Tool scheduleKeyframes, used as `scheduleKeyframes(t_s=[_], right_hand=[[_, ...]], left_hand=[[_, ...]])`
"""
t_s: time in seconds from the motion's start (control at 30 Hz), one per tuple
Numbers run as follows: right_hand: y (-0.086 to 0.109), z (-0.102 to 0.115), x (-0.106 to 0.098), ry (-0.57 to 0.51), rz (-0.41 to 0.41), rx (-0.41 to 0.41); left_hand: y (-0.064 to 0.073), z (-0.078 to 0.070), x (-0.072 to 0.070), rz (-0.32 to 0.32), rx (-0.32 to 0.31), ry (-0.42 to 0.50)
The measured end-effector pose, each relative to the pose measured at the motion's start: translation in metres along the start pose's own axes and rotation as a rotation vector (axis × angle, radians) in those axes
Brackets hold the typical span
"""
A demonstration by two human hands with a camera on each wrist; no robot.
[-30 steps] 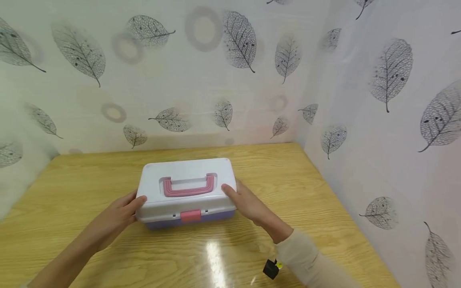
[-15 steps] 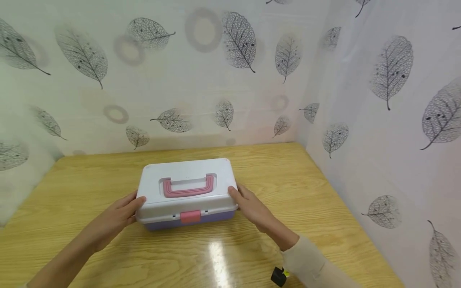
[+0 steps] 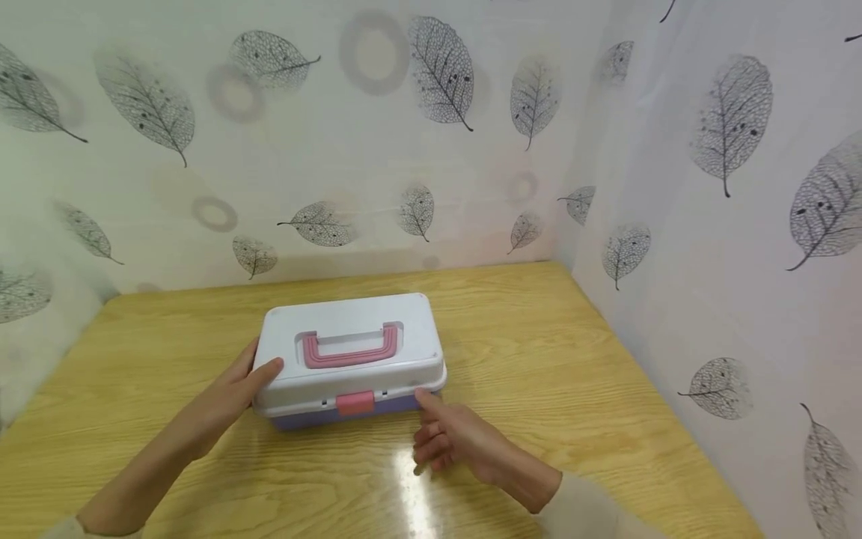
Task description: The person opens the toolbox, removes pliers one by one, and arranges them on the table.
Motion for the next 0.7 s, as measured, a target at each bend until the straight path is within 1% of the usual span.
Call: scheduleKeyframes(t_s=[0.07,0.2,0.3,0.37,0.47,0.7], right_hand=[[-0.003,0.001,0.010,-0.043,0.046,-0.005],[-0.014,0.005,0.030,-0.144,0.112,-0.036],[-0.022,0.009,0.045,-0.222,0.146,-0.059],[-0.026,0.012,0.054,-0.264,0.153,-0.070],[-0.033,0.015,0.063,-0.304,0.133,-0.070],[-0.041,0.015,0.070,-0.346,0.082,-0.038]], left_hand=[[-0.001,0.000,0.000,0.006,0.002,0.010],[-0.002,-0.001,0.000,0.026,0.000,0.022],[-0.003,-0.001,-0.001,0.038,0.009,0.029],[-0.004,0.000,-0.001,0.042,0.016,0.029],[-0.005,0.001,-0.002,0.039,0.017,0.036],[-0.006,0.003,-0.002,0.045,0.010,0.047]])
Point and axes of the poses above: each hand's wrist, its own y-axis away from the middle knuckle, its own x-axis out of the palm, z = x × y, the point moved 5 cm from there along -y, towards the middle knuckle, and after that the axes turned 9 degrees about y, right-handed, at the moved point
